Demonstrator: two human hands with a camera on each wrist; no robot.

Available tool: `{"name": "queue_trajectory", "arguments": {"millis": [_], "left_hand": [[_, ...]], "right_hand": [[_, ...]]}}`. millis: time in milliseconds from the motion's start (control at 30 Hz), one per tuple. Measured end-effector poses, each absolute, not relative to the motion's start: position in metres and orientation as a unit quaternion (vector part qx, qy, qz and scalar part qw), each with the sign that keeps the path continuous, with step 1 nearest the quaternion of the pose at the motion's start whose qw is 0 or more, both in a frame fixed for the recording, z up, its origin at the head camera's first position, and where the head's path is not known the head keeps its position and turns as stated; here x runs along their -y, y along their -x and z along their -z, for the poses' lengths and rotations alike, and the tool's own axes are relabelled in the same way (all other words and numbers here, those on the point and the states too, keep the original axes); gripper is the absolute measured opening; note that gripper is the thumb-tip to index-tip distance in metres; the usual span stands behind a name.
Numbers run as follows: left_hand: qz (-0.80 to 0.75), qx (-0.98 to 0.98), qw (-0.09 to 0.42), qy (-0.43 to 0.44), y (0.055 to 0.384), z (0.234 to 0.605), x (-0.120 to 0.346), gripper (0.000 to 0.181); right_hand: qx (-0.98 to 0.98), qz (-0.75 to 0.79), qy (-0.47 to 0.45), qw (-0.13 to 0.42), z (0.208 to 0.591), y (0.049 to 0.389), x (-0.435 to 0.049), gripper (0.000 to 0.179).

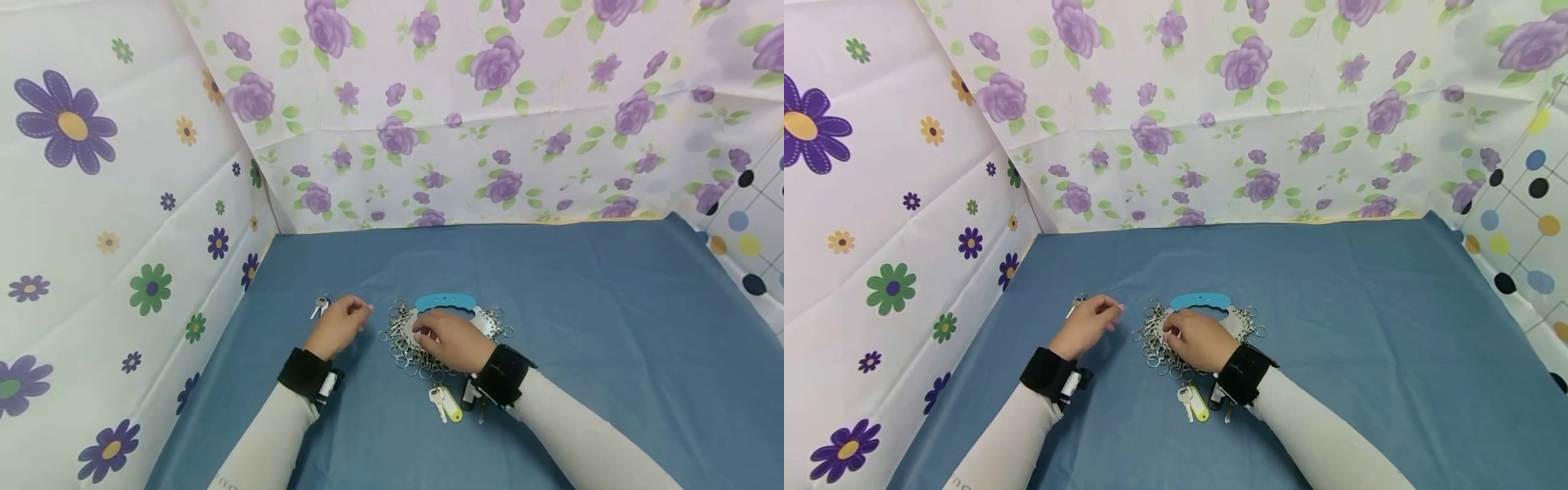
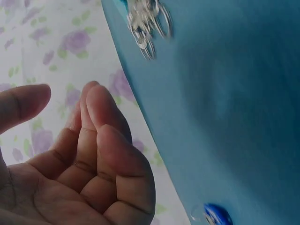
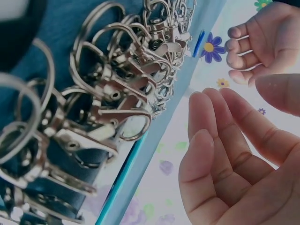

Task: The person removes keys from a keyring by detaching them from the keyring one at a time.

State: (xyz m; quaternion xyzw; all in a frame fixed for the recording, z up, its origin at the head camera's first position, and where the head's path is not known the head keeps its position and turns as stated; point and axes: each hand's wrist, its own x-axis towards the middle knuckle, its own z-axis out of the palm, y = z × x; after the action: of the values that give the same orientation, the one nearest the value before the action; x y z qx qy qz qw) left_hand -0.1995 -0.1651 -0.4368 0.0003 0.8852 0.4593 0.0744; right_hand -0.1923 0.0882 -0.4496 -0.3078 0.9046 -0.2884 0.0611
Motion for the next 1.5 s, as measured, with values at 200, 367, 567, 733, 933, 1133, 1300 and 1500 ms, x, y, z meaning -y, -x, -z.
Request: {"name": "queue_trajectory", "arguments": {"millis": [200, 367, 567, 733, 933, 1133, 1300, 1500], "left_hand": [[-0.473, -0.876, 0.09, -0.043, 0.186, 0.431, 0.152, 0.025], [-0.458, -0.882, 0.092, -0.068, 0.18, 0.433, 0.144, 0.018], [-0.432, -0.886, 0.117, -0.121, 0.172, 0.442, 0.13, 0.012], [-0.415, -0.879, 0.152, -0.177, 0.161, 0.447, 0.111, 0.011], [-0.392, -0.884, 0.16, -0.198, 0.149, 0.452, 0.092, 0.011], [-0.376, -0.885, 0.158, -0.226, 0.139, 0.451, 0.081, 0.006], [-0.364, -0.88, 0.188, -0.24, 0.134, 0.453, 0.075, 0.016], [-0.333, -0.889, 0.19, -0.251, 0.131, 0.458, 0.072, 0.014]], "right_hand": [[-0.903, 0.288, 0.312, 0.06, 0.446, 0.192, -0.09, 0.027], [-0.903, 0.289, 0.311, 0.062, 0.447, 0.193, -0.092, 0.027], [-0.901, 0.288, 0.318, 0.058, 0.449, 0.194, -0.096, 0.028], [-0.9, 0.293, 0.318, 0.058, 0.45, 0.193, -0.099, 0.028], [-0.898, 0.299, 0.32, 0.052, 0.452, 0.193, -0.101, 0.027], [-0.901, 0.297, 0.314, 0.047, 0.451, 0.192, -0.103, 0.027], [-0.901, 0.296, 0.314, 0.05, 0.45, 0.192, -0.104, 0.028], [-0.901, 0.303, 0.306, 0.054, 0.448, 0.194, -0.106, 0.029]]}}
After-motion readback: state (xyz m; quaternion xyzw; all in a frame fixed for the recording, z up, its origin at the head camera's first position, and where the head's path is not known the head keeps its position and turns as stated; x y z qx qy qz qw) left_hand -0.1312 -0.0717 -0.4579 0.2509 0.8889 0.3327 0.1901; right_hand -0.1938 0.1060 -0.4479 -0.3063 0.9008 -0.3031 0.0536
